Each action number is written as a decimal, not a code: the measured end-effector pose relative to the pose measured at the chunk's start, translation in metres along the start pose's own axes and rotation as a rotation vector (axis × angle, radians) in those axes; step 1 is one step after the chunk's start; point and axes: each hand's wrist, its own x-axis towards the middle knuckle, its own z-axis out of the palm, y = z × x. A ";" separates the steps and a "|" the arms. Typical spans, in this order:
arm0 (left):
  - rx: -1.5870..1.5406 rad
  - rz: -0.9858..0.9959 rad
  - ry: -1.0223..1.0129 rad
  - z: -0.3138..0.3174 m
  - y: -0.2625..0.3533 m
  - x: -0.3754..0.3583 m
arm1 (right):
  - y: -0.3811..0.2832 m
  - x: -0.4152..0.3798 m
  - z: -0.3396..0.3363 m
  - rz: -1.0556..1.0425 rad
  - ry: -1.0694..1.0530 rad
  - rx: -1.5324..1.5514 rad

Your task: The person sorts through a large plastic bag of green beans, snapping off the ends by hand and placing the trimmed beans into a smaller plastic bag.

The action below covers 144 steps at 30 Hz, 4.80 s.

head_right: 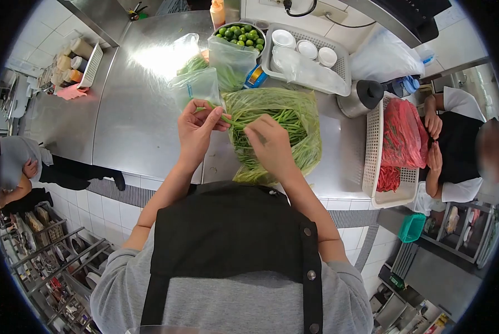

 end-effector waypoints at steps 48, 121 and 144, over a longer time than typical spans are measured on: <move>0.104 -0.294 -0.383 0.011 0.002 -0.008 | -0.006 0.006 -0.010 0.325 0.186 0.559; -0.296 -0.309 0.152 0.008 -0.020 -0.004 | 0.011 -0.020 0.017 0.429 -0.064 0.371; -0.776 -0.574 -0.242 -0.006 -0.036 -0.009 | 0.055 -0.001 -0.020 -0.060 0.055 -0.390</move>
